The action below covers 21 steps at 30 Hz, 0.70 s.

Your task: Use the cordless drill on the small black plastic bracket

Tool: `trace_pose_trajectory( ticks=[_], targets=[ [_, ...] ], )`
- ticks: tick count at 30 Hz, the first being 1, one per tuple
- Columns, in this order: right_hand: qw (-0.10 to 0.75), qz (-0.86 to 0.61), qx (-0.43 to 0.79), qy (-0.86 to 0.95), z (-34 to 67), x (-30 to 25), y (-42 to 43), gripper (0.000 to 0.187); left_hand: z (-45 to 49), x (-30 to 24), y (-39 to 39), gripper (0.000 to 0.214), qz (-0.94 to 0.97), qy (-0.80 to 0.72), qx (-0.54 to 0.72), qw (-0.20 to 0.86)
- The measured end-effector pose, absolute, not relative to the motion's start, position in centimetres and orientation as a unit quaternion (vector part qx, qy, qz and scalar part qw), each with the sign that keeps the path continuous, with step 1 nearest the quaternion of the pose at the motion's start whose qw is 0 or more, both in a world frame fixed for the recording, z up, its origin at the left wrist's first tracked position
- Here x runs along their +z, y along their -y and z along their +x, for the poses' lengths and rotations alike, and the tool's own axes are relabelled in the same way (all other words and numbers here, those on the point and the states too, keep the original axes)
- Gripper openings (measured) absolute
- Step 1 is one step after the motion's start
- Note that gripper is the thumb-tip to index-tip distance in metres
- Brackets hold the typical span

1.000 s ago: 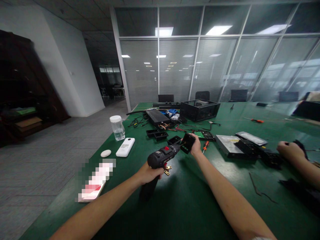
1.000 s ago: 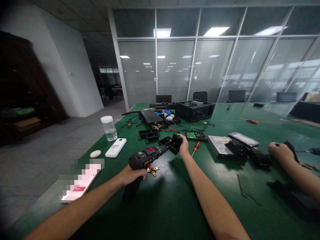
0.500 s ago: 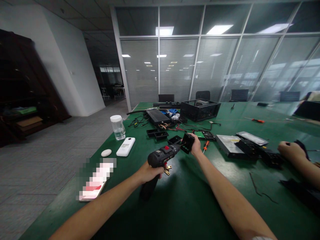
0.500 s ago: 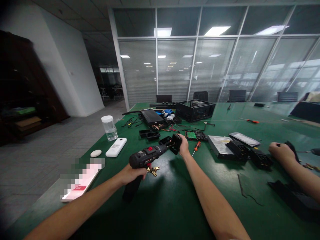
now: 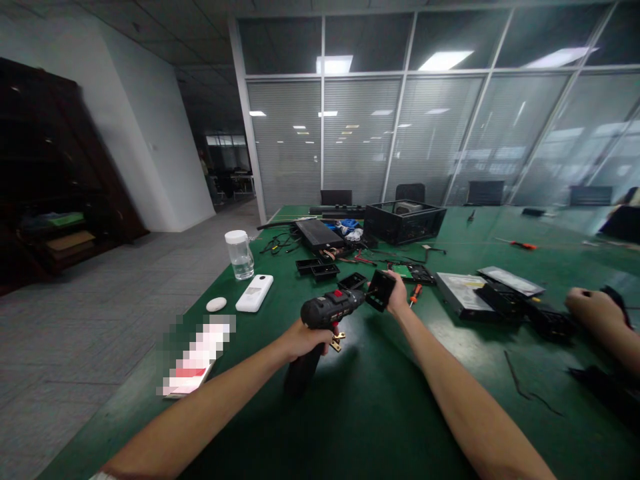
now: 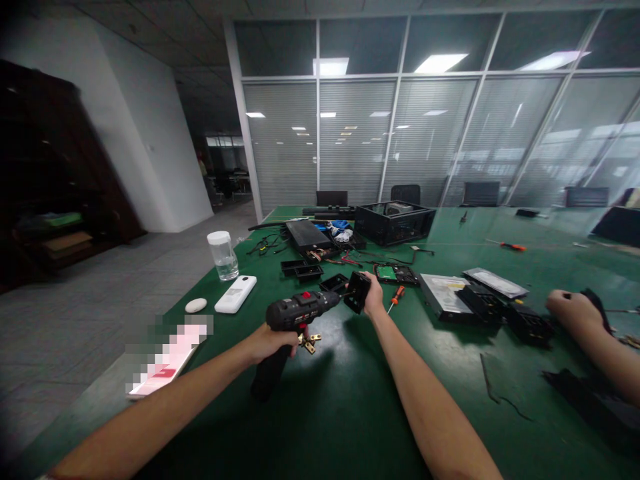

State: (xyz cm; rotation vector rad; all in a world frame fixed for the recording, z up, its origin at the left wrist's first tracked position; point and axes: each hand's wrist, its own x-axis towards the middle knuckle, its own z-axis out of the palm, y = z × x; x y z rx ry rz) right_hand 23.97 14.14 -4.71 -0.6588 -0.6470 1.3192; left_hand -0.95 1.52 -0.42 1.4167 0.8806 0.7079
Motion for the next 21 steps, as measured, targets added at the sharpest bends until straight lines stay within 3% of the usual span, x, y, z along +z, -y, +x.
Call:
trace_pose_trajectory(
  ticks=[10,21],
  targets=[
    [0.608,-0.376,0.656,0.243,25.1,-7.5,-14.1,0.032,0.4,-0.9,-2.6,0.014,0.624,-0.389,0.274,0.620],
    [0.640,-0.369,0.637,0.218,24.7,-7.2,-13.7,0.031,0.7,-0.6,-2.4,0.011,0.656,-0.397,0.268,0.584]
  ],
)
